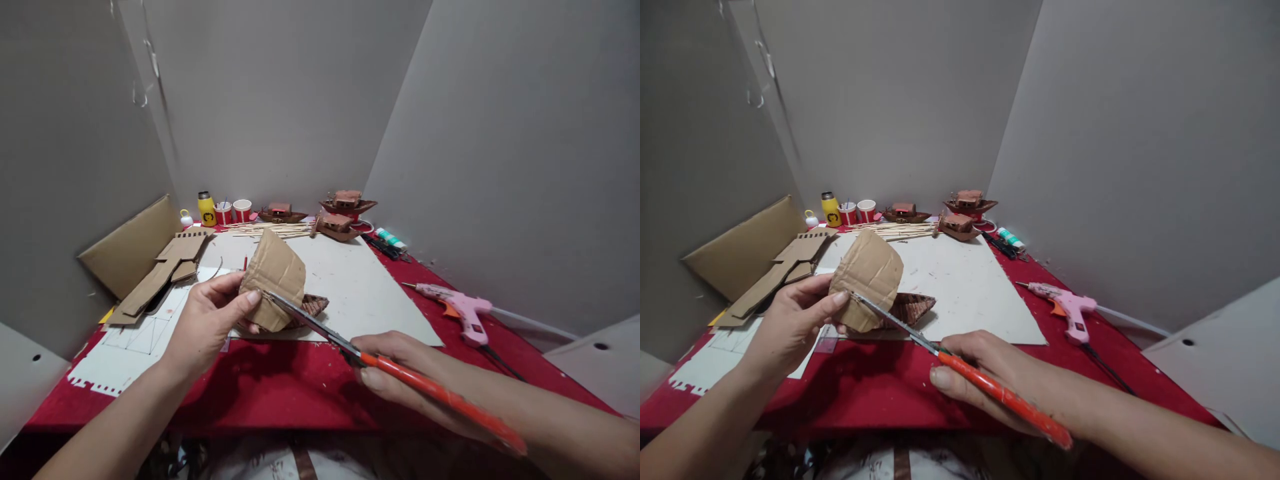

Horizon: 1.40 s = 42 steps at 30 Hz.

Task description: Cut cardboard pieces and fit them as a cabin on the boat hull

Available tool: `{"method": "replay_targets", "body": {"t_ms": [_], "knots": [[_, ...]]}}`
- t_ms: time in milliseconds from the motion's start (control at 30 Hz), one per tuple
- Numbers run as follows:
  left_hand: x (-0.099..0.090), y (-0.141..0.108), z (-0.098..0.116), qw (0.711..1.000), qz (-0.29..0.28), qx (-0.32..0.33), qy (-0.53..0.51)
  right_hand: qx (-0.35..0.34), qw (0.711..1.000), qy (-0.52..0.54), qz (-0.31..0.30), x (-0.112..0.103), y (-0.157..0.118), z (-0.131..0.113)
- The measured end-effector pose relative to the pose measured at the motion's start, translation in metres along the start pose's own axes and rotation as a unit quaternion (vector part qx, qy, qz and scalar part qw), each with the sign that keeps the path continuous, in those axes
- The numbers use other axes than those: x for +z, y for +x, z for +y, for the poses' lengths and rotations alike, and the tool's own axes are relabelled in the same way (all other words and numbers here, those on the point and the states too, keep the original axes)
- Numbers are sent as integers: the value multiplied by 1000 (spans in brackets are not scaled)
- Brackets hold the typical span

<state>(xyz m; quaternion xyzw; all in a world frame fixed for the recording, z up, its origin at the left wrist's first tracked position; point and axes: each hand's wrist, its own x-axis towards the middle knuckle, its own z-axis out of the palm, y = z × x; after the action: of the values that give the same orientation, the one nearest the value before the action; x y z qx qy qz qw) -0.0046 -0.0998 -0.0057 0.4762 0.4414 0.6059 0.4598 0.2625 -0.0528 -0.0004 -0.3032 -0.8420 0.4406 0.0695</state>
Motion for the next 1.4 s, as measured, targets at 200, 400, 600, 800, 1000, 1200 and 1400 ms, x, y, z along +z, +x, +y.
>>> {"method": "replay_targets", "body": {"t_ms": [200, 400, 600, 800, 1000, 1200, 1400], "knots": [[0, -1, -2, 1000, 19, 9, 1, 18, 995, 82, -58, 2, 2, 3], [-7, 0, -2, 999, -29, -14, -8, -9, 994, 93, -48, 4, 2, 17], [-2, -2, 1, 1000, -24, -7, -12, -34, 997, 21, -60, 1, 0, 11], [6, -6, 0, 1000, -9, -11, -28, -16, 999, 13, -42, 7, -1, 8], [-1, -4, -5, 999, -18, -20, -17, 2, 999, 38, -22, 15, 0, 14], [-8, 0, -10, 999, -34, -30, -8, 16, 997, 50, -49, 8, 2, 9], [-3, -3, -8, 1000, -7, -15, -11, -8, 997, -72, -42, -4, -1, -3]]}}
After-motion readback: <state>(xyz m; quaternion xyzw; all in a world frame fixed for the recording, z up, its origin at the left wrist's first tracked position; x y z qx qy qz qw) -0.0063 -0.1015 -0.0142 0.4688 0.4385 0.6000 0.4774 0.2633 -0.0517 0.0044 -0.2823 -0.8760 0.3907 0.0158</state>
